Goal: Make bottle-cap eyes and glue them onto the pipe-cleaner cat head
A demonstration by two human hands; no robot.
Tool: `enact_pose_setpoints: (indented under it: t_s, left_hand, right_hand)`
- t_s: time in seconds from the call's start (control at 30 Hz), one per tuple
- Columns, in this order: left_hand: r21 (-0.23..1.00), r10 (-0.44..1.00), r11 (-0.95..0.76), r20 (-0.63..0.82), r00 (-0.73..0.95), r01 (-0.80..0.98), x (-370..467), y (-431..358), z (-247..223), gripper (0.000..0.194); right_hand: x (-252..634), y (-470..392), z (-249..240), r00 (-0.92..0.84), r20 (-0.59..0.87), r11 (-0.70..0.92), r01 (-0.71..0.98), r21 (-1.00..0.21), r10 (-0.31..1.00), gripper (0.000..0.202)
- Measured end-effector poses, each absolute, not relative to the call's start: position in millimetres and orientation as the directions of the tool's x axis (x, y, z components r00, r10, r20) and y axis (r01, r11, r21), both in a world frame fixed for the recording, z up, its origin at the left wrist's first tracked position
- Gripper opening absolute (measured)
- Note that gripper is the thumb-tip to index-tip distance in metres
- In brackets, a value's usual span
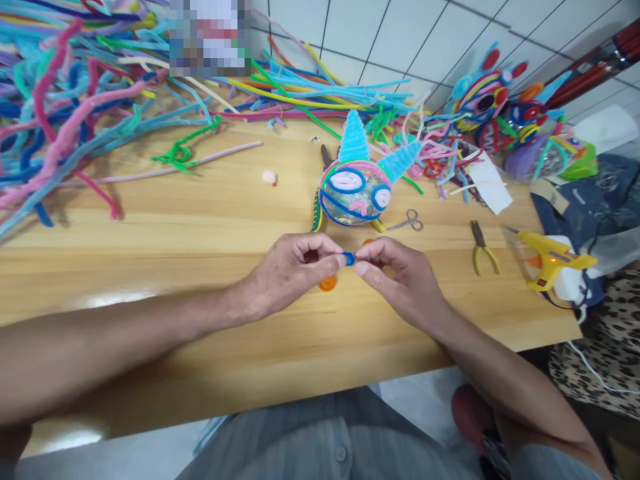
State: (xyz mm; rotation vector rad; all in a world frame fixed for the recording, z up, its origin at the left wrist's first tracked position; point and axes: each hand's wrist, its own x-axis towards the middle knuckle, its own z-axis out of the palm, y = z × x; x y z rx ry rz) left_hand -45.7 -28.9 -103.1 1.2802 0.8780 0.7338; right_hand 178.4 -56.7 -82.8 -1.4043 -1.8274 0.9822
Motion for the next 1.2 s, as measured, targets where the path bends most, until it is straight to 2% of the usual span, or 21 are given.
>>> enact_pose_setpoints:
  t_s: [0.17, 0.33, 0.53, 1.2]
  left_hand:
    - [0.989, 0.836, 0.145, -0.135, 0.531, 0.023, -46, -31, -103, 0.02]
    - [0.991, 0.874, 0.136, -0.119, 0.472, -0.003, -44, -30, -101, 0.021]
    - [0.988, 0.871, 0.156, -0.142, 0.47, 0.009, -43, -30, -102, 0.021]
    - [0.981, 0.809, 0.188, -0.18, 0.559, 0.044, -44, -32, -100, 0.025]
  right_hand:
    - [175, -58, -89, -0.212, 0.01, 0.107, 0.449, -0.887, 0.977, 0.01]
    - [174, -59, -93, -0.201, -0.027, 0.054, 0.388, -0.92, 0.979, 0.013]
    - [175, -59, -99, -0.168, 0.005, 0.069, 0.381, -0.922, 0.986, 0.014]
    - [172, -64, -91, -0.199, 0.039, 0.13, 0.471, -0.873, 0.979, 0.011]
